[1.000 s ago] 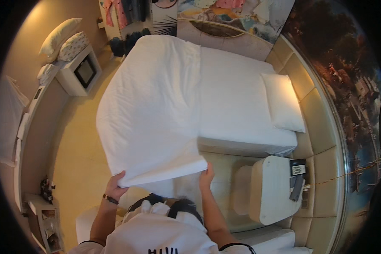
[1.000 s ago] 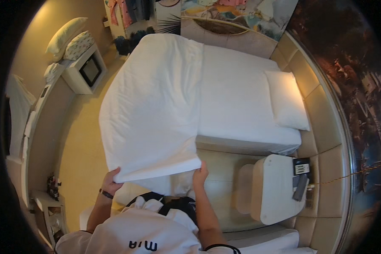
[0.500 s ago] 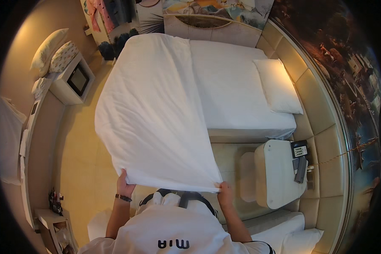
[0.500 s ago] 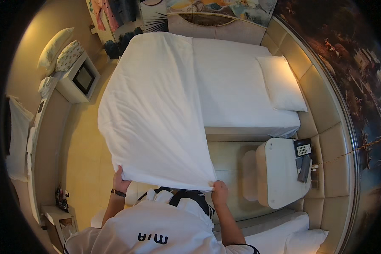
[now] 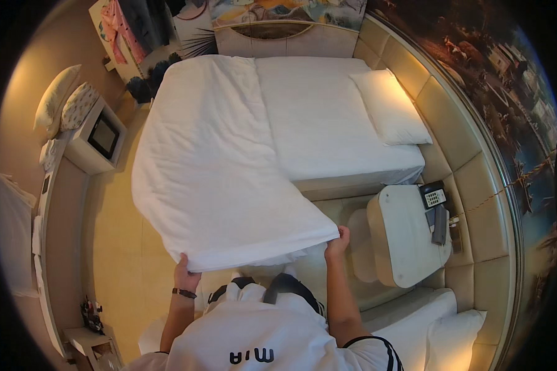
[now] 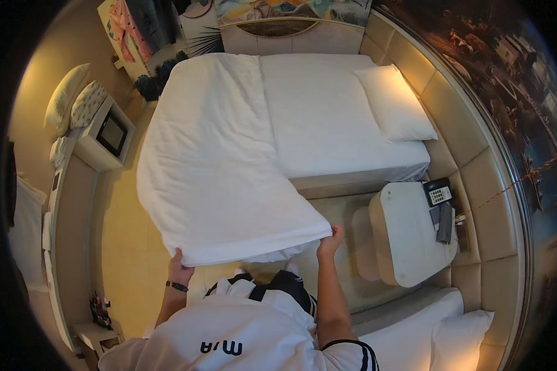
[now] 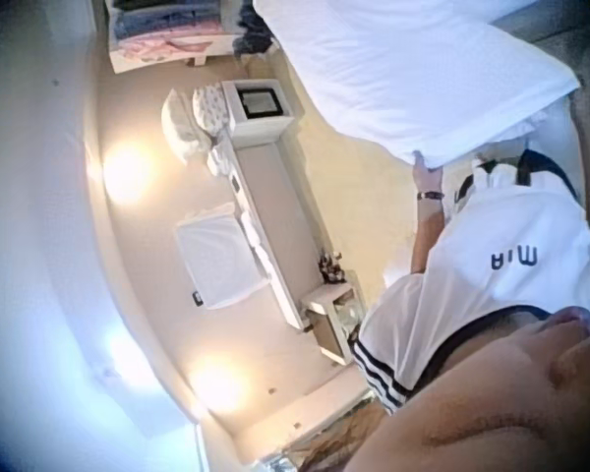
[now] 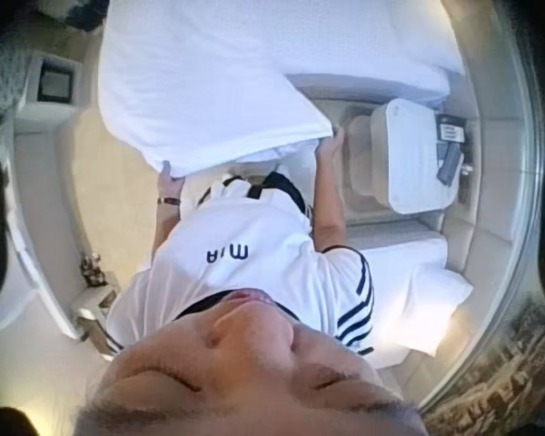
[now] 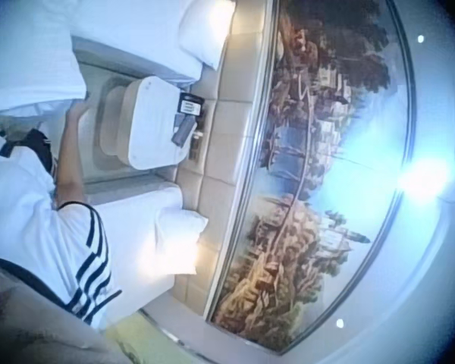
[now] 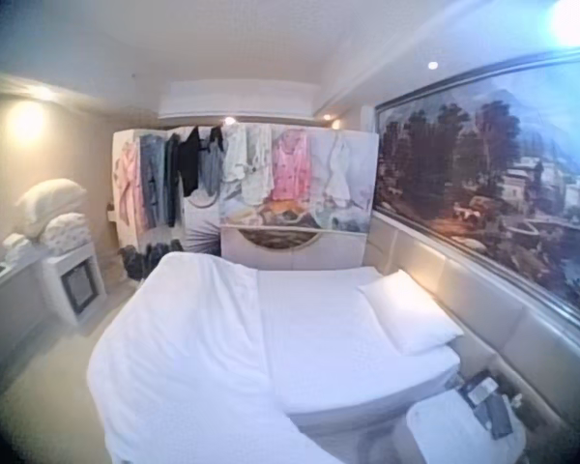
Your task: The person spreads a white duvet over a bed, repeatedly lifting and smoothing the fabric to cover the mattress. They adjust the duvet at the corners and along the sides, ensuring it lies flat. The person works around the bed, handling the duvet with both hands.
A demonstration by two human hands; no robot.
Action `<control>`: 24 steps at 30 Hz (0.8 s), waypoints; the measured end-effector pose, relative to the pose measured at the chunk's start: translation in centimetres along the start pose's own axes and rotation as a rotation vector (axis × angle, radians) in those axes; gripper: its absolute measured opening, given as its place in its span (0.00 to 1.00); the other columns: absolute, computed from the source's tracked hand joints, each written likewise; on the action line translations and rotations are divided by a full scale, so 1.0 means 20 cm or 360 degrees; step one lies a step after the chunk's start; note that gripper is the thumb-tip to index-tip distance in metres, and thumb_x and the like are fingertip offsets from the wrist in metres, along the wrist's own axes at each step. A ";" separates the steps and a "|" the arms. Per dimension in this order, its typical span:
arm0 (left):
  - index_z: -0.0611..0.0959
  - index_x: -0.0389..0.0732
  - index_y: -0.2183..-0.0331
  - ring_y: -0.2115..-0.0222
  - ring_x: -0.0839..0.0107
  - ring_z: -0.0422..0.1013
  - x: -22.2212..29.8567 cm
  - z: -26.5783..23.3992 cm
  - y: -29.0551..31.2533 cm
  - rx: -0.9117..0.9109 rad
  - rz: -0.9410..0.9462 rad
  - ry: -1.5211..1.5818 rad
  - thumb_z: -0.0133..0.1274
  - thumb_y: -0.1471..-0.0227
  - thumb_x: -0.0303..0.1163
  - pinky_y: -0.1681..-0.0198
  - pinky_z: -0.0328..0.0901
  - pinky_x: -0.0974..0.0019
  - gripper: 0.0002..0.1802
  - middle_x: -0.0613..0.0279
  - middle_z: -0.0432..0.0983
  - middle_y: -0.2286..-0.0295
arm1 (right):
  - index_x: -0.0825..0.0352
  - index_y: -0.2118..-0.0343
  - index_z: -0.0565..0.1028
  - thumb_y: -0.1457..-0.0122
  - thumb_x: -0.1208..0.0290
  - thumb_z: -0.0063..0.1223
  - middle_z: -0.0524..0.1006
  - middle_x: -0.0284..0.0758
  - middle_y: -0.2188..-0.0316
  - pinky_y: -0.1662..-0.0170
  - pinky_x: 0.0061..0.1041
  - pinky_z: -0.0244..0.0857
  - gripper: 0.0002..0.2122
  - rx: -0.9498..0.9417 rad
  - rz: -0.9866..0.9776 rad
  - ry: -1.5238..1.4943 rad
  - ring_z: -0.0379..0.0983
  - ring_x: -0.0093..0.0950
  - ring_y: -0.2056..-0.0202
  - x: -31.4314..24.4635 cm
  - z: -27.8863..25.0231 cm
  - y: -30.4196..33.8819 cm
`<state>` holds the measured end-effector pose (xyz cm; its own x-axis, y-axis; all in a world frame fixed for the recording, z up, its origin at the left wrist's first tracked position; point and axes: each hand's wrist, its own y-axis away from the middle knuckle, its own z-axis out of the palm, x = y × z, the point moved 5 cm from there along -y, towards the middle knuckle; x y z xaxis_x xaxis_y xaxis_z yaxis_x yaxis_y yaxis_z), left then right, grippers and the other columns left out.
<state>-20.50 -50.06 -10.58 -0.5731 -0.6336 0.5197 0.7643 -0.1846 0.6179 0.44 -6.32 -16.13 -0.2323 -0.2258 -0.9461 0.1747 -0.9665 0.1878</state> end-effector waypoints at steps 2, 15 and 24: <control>0.69 0.39 0.57 0.55 0.61 0.63 0.02 -0.05 0.00 0.0072 0.0079 -0.0025 0.45 0.48 0.38 0.52 0.60 0.53 0.18 0.57 0.67 0.58 | 0.62 0.71 0.64 0.50 0.82 0.41 0.66 0.27 0.79 0.76 0.21 0.59 0.06 -0.0174 0.0179 -0.0074 0.64 0.22 0.76 -0.20 0.05 0.08; 0.66 0.38 0.54 0.54 0.59 0.62 0.02 -0.28 -0.04 -0.0211 0.0067 -0.0043 0.40 0.46 0.40 0.51 0.58 0.52 0.20 0.56 0.65 0.55 | 0.62 0.66 0.63 0.46 0.76 0.40 0.65 0.29 0.70 0.66 0.23 0.63 0.05 -0.0184 0.0563 -0.0329 0.63 0.23 0.67 0.07 -0.02 -0.09; 0.74 0.41 0.62 0.65 0.69 0.69 0.10 -0.43 -0.02 0.0479 0.0097 0.0132 0.44 0.47 0.42 0.68 0.67 0.68 0.16 0.65 0.73 0.65 | 0.62 0.58 0.69 0.50 0.82 0.38 0.63 0.24 0.78 0.74 0.12 0.55 0.15 -0.0931 0.0003 0.0051 0.56 0.12 0.77 -0.58 0.33 0.06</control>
<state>-19.35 -57.74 -14.82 -0.4934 -0.6980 0.5190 0.6677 0.0784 0.7403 -3.03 -5.66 -3.22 -0.2040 -0.2146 -0.9552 0.6765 -0.7361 0.0209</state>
